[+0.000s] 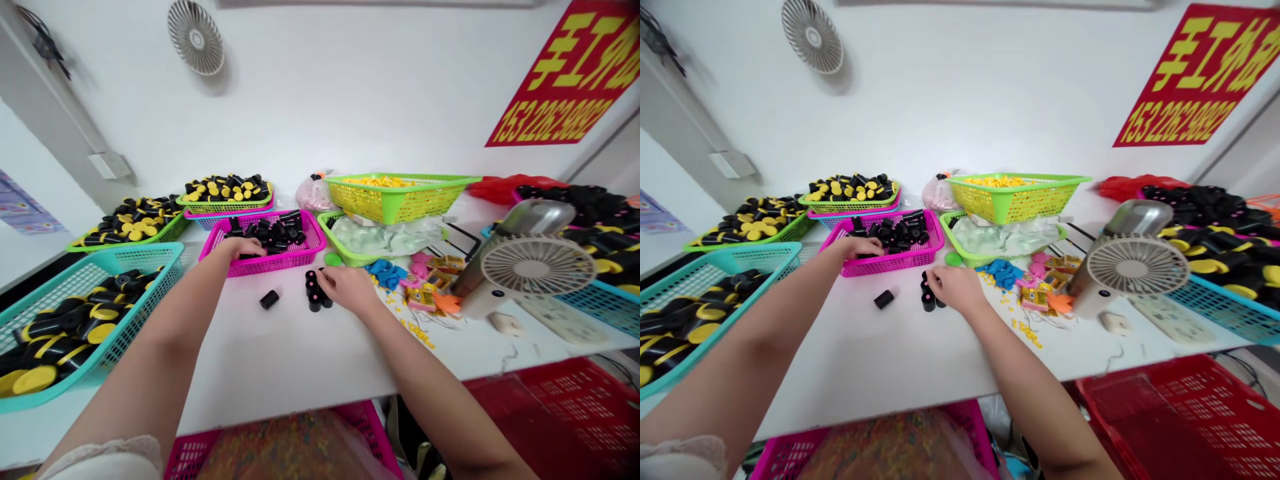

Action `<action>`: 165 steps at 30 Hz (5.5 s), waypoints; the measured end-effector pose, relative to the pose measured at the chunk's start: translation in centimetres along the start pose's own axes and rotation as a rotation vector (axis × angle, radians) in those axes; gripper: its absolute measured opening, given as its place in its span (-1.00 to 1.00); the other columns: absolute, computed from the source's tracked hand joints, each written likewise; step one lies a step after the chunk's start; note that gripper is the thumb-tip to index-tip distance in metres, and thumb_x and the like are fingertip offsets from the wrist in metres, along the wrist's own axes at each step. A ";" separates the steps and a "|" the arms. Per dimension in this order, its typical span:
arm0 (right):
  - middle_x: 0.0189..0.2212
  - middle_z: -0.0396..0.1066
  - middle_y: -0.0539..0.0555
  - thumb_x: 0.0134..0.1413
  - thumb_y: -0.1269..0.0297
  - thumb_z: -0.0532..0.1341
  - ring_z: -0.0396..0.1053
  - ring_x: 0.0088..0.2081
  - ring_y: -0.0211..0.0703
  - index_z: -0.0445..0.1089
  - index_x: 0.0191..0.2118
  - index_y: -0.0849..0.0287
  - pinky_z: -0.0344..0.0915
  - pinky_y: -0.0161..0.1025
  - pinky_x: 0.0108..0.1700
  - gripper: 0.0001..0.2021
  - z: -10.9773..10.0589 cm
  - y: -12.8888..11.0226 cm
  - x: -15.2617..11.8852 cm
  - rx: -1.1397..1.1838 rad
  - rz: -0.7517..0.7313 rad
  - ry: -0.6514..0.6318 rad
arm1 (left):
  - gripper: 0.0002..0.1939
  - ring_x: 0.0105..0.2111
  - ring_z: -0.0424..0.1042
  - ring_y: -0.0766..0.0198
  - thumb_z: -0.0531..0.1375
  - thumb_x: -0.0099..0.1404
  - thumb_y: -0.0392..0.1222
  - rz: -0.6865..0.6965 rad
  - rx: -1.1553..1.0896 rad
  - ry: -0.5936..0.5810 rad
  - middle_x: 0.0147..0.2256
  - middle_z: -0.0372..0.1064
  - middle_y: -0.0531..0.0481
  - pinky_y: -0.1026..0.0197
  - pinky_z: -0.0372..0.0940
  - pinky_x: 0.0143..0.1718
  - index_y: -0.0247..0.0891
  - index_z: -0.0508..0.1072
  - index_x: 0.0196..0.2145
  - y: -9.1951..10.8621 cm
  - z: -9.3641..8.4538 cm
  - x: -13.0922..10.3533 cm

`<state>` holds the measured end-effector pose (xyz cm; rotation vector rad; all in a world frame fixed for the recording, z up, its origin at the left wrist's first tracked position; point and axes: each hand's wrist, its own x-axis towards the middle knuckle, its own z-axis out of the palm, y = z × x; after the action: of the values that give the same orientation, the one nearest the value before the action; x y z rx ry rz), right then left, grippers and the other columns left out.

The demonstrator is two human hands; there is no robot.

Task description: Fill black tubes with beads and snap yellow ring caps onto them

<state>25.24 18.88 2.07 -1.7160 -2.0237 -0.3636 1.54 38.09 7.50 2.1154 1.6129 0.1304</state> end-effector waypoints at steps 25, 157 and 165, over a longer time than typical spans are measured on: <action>-0.56 0.46 0.04 0.32 0.10 0.03 0.30 -0.52 -0.20 0.43 -0.49 0.13 -0.12 -0.22 -0.47 -0.59 -0.4 -0.3 0.0 0.104 -0.008 -0.033 | 0.01 0.14 0.34 -0.14 0.26 0.16 0.13 0.140 0.294 -0.147 0.41 -0.31 -0.24 0.08 0.31 0.02 0.08 -0.19 0.41 -3.8 5.1 -14.6; 0.00 0.31 0.19 0.22 0.31 0.14 0.39 -0.14 -0.06 0.31 0.04 0.12 0.36 -0.09 -0.06 -0.72 1.0 -11.4 -6.3 0.619 -0.099 -0.204 | -0.72 0.03 0.39 -0.06 0.12 0.36 -0.20 -0.037 0.145 0.262 -0.05 0.46 -0.23 -0.09 0.22 0.09 -0.20 0.41 0.01 -4.9 6.8 -13.7; -0.07 0.36 0.32 0.31 0.24 0.07 0.30 -0.01 0.18 0.31 0.05 0.30 0.28 0.07 0.00 -0.69 5.7 -17.9 -2.3 0.428 -0.095 -0.329 | -0.87 -0.14 0.48 0.13 0.17 0.26 -0.21 0.072 -0.063 0.283 -0.19 0.53 -0.05 0.14 0.30 0.01 -0.17 0.51 -0.26 -7.9 7.3 -13.9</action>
<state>7.05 16.28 -2.33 -1.4842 -2.2108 0.3267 -7.15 24.43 0.57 2.1829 1.6615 0.5182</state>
